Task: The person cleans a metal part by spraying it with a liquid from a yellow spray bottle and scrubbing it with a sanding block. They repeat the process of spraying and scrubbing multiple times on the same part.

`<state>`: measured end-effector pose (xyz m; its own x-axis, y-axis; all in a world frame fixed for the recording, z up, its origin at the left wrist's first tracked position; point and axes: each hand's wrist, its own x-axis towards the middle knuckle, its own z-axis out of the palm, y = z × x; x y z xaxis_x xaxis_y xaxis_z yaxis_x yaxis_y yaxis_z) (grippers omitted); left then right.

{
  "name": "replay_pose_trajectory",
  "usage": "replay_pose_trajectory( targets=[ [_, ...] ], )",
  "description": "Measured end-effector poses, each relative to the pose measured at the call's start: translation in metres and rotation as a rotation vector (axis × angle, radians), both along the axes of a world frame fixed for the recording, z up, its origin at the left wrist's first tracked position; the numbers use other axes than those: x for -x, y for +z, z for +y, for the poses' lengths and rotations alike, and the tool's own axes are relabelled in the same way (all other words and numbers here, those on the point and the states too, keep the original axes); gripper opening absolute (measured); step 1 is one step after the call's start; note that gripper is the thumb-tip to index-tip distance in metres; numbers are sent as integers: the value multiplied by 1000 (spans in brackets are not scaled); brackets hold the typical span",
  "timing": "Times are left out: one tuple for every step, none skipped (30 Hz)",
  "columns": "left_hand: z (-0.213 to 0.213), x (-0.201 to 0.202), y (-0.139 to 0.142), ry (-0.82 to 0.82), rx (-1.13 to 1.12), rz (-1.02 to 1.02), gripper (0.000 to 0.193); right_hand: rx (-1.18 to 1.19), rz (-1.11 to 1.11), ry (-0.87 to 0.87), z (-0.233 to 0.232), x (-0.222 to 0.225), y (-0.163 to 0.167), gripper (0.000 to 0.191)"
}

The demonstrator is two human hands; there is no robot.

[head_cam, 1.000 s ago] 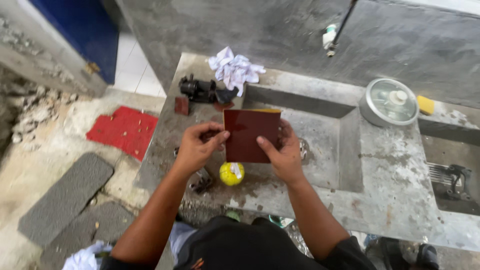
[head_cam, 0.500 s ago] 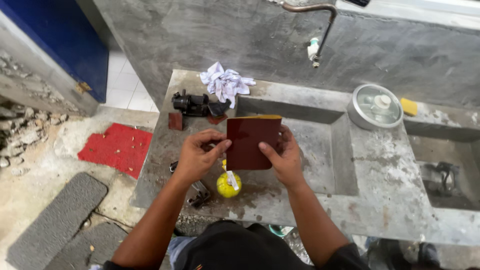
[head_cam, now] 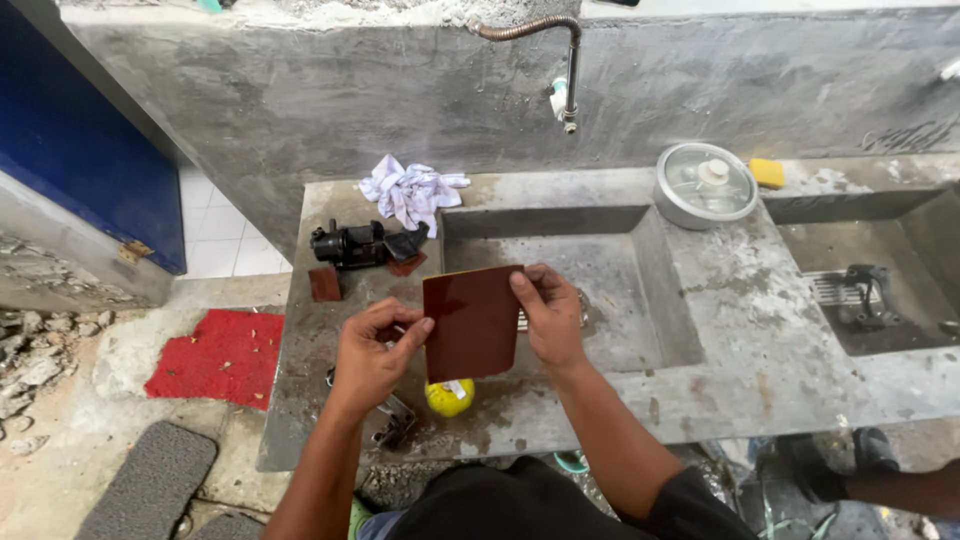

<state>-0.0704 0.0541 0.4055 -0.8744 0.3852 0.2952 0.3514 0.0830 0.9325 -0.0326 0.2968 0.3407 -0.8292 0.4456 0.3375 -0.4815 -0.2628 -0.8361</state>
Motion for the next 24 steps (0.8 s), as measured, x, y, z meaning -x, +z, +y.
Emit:
replay_pose_trajectory(
  targets=[
    [0,0,-1,13,-6,-7,9,18,-18,33,2,1,1,9],
    [-1,0,-2,24,-9,-12,10,40,-35,64,3,1,3,9],
    [-1,-1,-3,29,5,-3,10,57,-32,62,4,1,4,8],
    [0,-1,-4,31,21,8,9,75,-28,57,4,1,6,8],
    [0,-2,-4,33,38,17,9,94,-27,52,4,0,8,7],
    [2,-3,-4,24,17,-12,9,41,-27,10,4,-1,9,8],
    [4,-4,-4,14,1,-46,10,-8,-31,-35,3,-2,11,8],
    [5,-6,-4,-1,-13,-80,10,-55,-38,-84,3,-4,12,8],
    [7,-8,-4,-7,0,-78,9,-58,-41,-115,3,-5,14,8],
    [9,-10,-3,-11,8,-70,8,-65,-38,-143,3,-6,15,8],
    [11,-11,-3,-13,14,-57,8,-74,-30,-169,4,-6,16,9],
    [12,-12,-2,-14,4,-62,8,-68,-54,-167,4,-6,17,9],
    [12,-13,-1,-17,-2,-71,8,-58,-83,-166,4,-6,17,9],
    [12,-14,0,-17,-8,-84,8,-48,-115,-162,4,-6,17,9],
    [12,-14,0,1,-44,-85,9,-47,-70,-130,3,-5,15,9],
    [11,-14,1,21,-82,-80,10,-47,-21,-96,1,-5,12,11],
    [10,-13,1,39,-119,-73,12,-46,31,-64,-2,-4,9,13],
    [7,-13,1,55,-82,-50,11,-29,1,-57,-5,-3,5,12],
    [5,-13,1,71,-44,-28,11,-12,-31,-49,-8,-3,0,12],
    [3,-13,0,87,-7,-3,11,4,-61,-41,-11,-2,-5,12],
    [2,-12,-1,86,-19,-19,10,27,-36,-26,-12,0,-9,12],
    [1,-13,-3,88,-32,-38,10,49,-15,-9,-13,1,-14,12],
    [0,-13,-5,91,-43,-60,9,72,2,11,-14,2,-18,13],
    [-2,-13,-7,90,-51,-53,9,75,7,23,-13,4,-21,13]
  ],
)
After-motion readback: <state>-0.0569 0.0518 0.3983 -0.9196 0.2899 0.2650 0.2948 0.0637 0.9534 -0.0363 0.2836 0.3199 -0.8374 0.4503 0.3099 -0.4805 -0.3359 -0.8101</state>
